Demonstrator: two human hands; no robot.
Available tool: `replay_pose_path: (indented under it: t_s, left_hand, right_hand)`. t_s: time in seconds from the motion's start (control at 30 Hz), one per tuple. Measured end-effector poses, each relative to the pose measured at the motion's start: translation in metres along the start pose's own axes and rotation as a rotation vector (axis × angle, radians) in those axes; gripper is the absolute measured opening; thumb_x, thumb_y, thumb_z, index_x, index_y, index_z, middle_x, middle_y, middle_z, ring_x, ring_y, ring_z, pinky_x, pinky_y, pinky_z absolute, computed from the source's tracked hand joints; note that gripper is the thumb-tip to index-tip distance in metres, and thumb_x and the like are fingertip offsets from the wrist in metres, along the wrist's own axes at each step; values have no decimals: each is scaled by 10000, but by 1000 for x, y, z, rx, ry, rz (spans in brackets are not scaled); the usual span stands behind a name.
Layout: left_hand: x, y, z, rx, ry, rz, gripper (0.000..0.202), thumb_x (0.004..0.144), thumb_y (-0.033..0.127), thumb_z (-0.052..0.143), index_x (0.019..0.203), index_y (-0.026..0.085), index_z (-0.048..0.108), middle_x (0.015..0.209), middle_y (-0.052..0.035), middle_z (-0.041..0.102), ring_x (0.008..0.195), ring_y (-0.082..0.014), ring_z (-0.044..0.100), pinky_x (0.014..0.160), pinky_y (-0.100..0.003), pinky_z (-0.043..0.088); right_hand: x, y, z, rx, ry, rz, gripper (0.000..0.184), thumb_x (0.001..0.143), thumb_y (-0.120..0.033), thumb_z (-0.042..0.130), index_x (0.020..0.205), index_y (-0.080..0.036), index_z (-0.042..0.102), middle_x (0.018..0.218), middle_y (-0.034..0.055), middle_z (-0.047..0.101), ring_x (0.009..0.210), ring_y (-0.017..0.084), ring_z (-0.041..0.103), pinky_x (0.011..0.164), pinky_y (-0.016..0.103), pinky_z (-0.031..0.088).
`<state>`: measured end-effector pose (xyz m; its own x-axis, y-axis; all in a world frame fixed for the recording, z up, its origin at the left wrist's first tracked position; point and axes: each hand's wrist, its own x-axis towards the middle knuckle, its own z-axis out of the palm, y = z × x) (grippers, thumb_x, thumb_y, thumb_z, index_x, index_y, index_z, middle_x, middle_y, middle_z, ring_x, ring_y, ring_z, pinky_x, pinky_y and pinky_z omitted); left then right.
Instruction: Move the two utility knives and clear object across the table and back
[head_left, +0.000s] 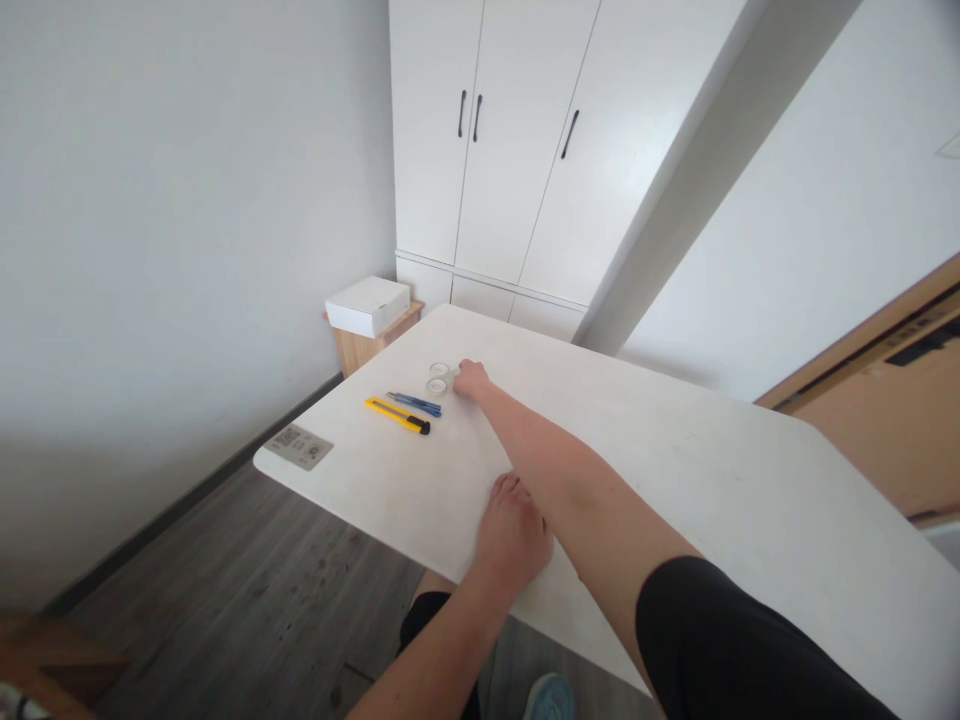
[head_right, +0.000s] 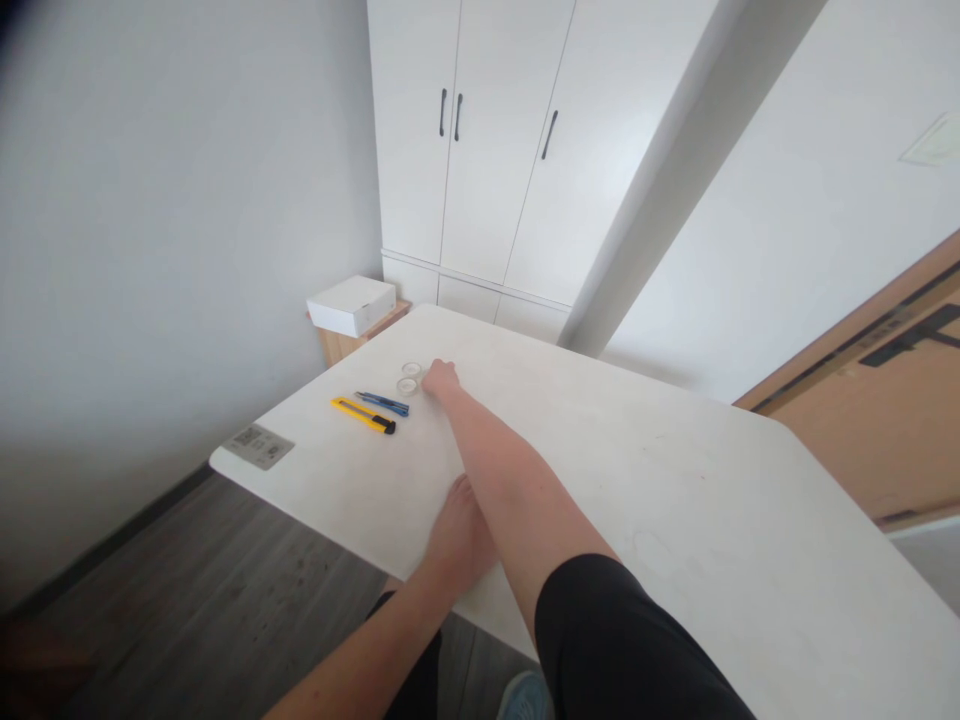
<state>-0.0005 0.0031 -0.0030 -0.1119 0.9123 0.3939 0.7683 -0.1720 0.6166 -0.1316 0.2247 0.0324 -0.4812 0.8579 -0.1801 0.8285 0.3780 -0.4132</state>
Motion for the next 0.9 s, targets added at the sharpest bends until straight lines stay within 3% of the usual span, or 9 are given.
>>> replay_pose_path:
  t_s: [0.23, 0.43, 0.5, 0.6, 0.77, 0.9]
  left_hand:
    - [1, 1, -3, 0, -34, 1, 325, 837, 115, 523, 1099, 176, 705, 1126, -131, 713, 1171, -287, 601, 1095, -505, 425]
    - [1, 1, -4, 131, -102, -12, 283, 882, 146, 517, 1091, 151, 707, 1340, -168, 626, 1311, -285, 521, 1171, -480, 350]
    - [1, 0, -5, 165, -126, -6, 298, 891, 159, 518, 1125, 159, 701, 1383, -165, 603, 1333, -287, 505, 1167, -477, 356]
    - [2, 0, -6, 217, -154, 4, 326, 907, 178, 506, 1172, 177, 695, 1398, -145, 602, 1343, -283, 503, 1157, -471, 370]
    - [2, -3, -2, 318, -165, 39, 357, 937, 217, 477, 1222, 164, 685, 1406, -145, 606, 1337, -271, 517, 1155, -446, 376]
    - [2, -8, 2, 382, -139, 90, 420, 961, 263, 444, 1309, 130, 639, 1392, -160, 617, 1319, -274, 540, 1143, -449, 399]
  right_hand:
    - [-21, 12, -6, 38, 17, 22, 542, 865, -92, 569, 1404, -99, 504, 1400, 212, 567, 1249, 255, 596, 985, 310, 489]
    - [-81, 55, -32, 163, -18, -138, 518, 906, -241, 624, 1412, -165, 542, 1406, 117, 608, 1217, 217, 611, 1010, 308, 477]
    - [-116, 87, -42, 210, -3, -214, 492, 908, -278, 623, 1389, -189, 573, 1415, 104, 606, 1229, 225, 605, 1035, 346, 469]
    - [-183, 157, -53, 197, 104, -233, 483, 915, -330, 592, 1387, -229, 587, 1450, 87, 581, 1288, 236, 566, 1066, 391, 457]
    - [-301, 293, -60, 47, 261, 10, 499, 937, -503, 531, 1364, -260, 620, 1440, 89, 591, 1300, 289, 566, 1081, 453, 464]
    - [-364, 360, -61, -91, 341, 121, 581, 953, -552, 483, 1410, -209, 585, 1483, 121, 550, 1389, 305, 483, 1166, 476, 371]
